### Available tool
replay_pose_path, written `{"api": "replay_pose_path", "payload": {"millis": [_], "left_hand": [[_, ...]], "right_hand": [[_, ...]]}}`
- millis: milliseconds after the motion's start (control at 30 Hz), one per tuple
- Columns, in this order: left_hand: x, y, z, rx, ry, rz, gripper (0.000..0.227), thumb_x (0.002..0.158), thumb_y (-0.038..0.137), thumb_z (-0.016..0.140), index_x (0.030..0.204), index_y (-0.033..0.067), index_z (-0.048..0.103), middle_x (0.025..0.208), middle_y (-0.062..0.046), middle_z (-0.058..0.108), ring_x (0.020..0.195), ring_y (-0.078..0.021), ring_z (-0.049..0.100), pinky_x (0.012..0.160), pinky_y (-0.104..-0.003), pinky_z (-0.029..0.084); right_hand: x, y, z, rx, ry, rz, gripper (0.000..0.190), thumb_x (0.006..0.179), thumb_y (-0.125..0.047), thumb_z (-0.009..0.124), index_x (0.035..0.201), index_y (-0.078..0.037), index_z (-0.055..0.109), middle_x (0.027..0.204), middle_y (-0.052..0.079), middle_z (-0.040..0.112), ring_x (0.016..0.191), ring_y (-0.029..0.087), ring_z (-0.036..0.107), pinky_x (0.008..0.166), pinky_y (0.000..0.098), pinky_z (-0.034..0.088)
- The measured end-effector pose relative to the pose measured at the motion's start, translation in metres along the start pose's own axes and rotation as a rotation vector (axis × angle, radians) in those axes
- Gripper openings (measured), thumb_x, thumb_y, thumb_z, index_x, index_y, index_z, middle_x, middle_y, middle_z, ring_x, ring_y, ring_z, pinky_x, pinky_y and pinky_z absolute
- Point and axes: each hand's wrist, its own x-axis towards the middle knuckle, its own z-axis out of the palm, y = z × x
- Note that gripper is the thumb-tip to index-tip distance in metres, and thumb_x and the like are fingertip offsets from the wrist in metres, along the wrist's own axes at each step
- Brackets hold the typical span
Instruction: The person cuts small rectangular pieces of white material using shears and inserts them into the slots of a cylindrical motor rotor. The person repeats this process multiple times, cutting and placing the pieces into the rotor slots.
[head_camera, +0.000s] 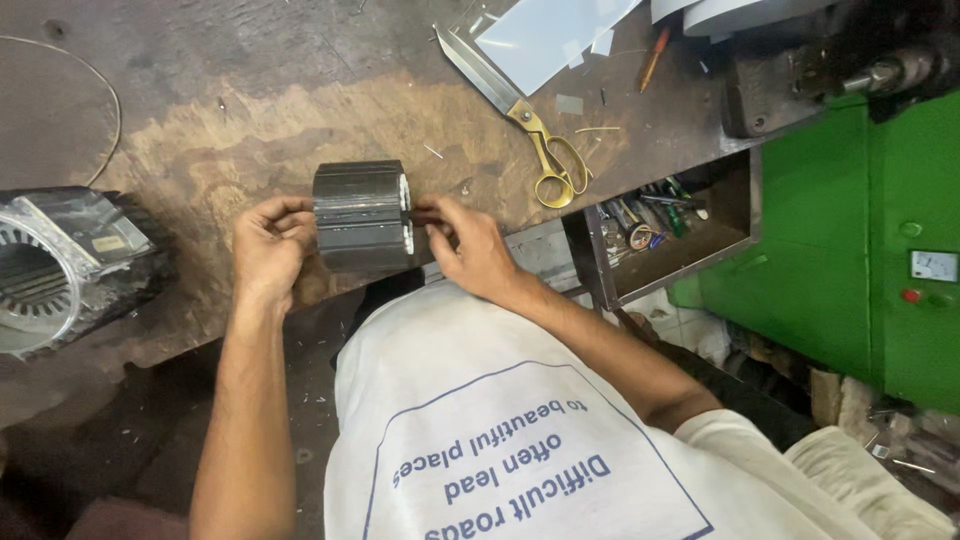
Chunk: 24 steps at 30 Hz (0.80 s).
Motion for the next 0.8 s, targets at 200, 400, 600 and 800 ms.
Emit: {"api": "replay_pose_path", "payload": {"millis": [200, 400, 600, 800], "left_hand": [[0.008, 0.012, -0.003, 0.144, -0.085, -0.008, 0.026, 0.087, -0.014, 0.064, 0.109, -0.0044, 0.072, 0.094, -0.007, 0.076, 0.081, -0.0108, 0.070, 0.070, -0.023, 0.056], [0.018, 0.009, -0.012, 0.060, -0.135, -0.038, 0.023, 0.087, -0.012, 0.066, 0.108, -0.0059, 0.072, 0.092, -0.009, 0.074, 0.079, -0.0136, 0.068, 0.069, -0.025, 0.056], [0.030, -0.012, -0.021, 0.175, -0.194, 0.015, 0.029, 0.085, -0.012, 0.066, 0.113, -0.0051, 0.070, 0.097, -0.008, 0.073, 0.087, -0.0136, 0.069, 0.076, -0.025, 0.056], [0.026, 0.001, -0.038, 0.288, -0.119, 0.024, 0.025, 0.085, -0.007, 0.076, 0.110, -0.0064, 0.074, 0.099, -0.011, 0.074, 0.090, -0.0183, 0.070, 0.079, -0.027, 0.056]], "right_hand": [[0.006, 0.002, 0.007, 0.028, 0.027, 0.031, 0.037, 0.090, 0.003, 0.065, 0.126, 0.004, 0.059, 0.113, 0.016, 0.077, 0.098, 0.018, 0.077, 0.071, 0.0262, 0.059], [0.007, 0.022, 0.002, 0.199, 0.035, 0.189, 0.033, 0.093, 0.001, 0.062, 0.126, 0.005, 0.058, 0.115, 0.015, 0.074, 0.102, 0.017, 0.075, 0.078, 0.0267, 0.061], [0.000, 0.044, 0.000, 0.277, -0.009, 0.235, 0.035, 0.096, 0.001, 0.061, 0.130, 0.005, 0.055, 0.117, 0.012, 0.068, 0.103, 0.014, 0.066, 0.087, 0.0279, 0.058], [0.005, 0.045, -0.003, 0.392, -0.039, 0.185, 0.033, 0.098, 0.000, 0.061, 0.130, 0.005, 0.054, 0.116, 0.011, 0.066, 0.101, 0.013, 0.067, 0.088, 0.0270, 0.058]]}}
